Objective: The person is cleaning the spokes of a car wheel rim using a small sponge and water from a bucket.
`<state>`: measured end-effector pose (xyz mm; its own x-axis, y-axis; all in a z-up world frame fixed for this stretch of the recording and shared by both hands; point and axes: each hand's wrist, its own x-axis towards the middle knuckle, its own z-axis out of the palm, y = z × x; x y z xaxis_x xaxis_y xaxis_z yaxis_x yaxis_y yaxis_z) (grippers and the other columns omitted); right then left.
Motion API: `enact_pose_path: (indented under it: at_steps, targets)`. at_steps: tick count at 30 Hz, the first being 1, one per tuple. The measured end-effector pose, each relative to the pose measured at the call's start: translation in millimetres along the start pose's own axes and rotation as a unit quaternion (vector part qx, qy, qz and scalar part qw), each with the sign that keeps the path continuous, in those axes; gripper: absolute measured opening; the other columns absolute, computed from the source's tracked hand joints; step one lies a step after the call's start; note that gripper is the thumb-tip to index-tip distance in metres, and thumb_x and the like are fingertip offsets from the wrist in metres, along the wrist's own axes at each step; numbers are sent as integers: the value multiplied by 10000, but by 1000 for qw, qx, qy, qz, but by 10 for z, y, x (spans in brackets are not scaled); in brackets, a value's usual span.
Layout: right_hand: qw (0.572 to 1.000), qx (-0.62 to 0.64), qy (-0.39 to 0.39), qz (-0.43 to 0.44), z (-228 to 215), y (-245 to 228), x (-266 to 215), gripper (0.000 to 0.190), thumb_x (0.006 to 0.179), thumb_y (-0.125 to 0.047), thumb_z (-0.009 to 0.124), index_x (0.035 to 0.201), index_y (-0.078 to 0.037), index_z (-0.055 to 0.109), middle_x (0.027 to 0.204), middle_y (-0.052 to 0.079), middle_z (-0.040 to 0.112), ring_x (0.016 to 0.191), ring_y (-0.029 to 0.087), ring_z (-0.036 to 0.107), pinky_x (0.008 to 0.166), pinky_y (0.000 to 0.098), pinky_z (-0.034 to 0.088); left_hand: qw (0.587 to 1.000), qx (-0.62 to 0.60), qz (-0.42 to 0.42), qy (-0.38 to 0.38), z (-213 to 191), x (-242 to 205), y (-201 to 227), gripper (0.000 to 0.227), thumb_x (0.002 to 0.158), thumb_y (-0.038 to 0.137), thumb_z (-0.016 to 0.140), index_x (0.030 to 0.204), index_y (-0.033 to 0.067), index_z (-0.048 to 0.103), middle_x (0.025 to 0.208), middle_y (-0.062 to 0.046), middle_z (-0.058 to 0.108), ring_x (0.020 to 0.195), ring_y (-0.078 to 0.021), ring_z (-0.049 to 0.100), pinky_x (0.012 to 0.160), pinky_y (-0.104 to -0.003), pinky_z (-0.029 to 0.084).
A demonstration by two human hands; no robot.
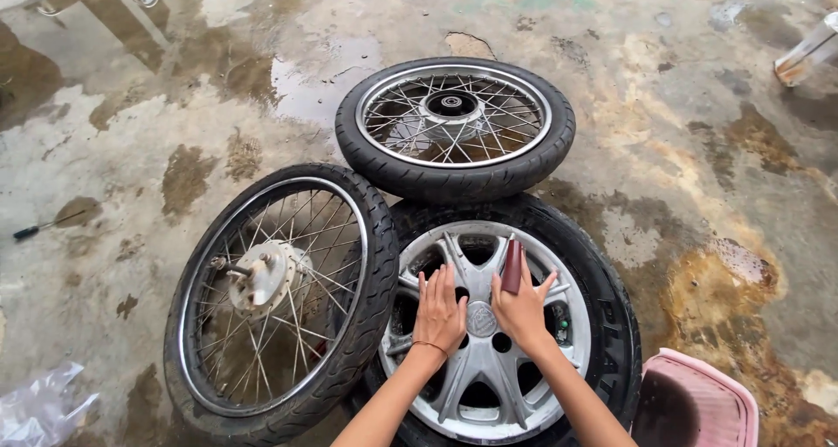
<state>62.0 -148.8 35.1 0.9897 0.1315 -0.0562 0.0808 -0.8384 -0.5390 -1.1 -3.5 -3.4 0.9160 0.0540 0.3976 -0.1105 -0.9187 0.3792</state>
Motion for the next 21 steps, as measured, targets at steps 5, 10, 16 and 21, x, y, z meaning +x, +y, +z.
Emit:
enact_pose_path:
  at_steps: [5,10,16,21]
  targets:
    - [997,-61,41,-34,259,268,-168,574,992,-334,487,1511,-89,451,1654,64,360,1471,191,401,1233,695,61,999,24,7,23,28,-2,-29,659,1004,364,489,1519,-28,362,1334,-224,557,1242,-345,538,1215,-601,196]
    - [999,-34,-8,8,126,100,-127,651,1011,-461,422,1547,-94,390,1667,103,304,1483,242,371,1236,665,-23,999,42,9,12,57,-8,-17,671,997,383,498,1518,-18,361,1304,-226,570,1224,-340,547,1210,-614,198]
    - [1000,-19,0,13,32,41,254,658,1057,-479,378,1580,-79,353,1677,137,277,1540,254,264,1188,716,-50,999,51,12,1,47,15,-16,660,998,389,492,1506,-14,372,1315,-220,556,1235,-329,533,1216,-607,188]
    - [999,-43,4,-1,20,42,142,651,1054,-435,389,1571,-42,350,1666,171,288,1540,266,268,1192,724,-37,999,48,12,-2,45,16,-4,651,1004,388,485,1501,-18,372,1312,-222,554,1231,-331,535,1218,-609,179]
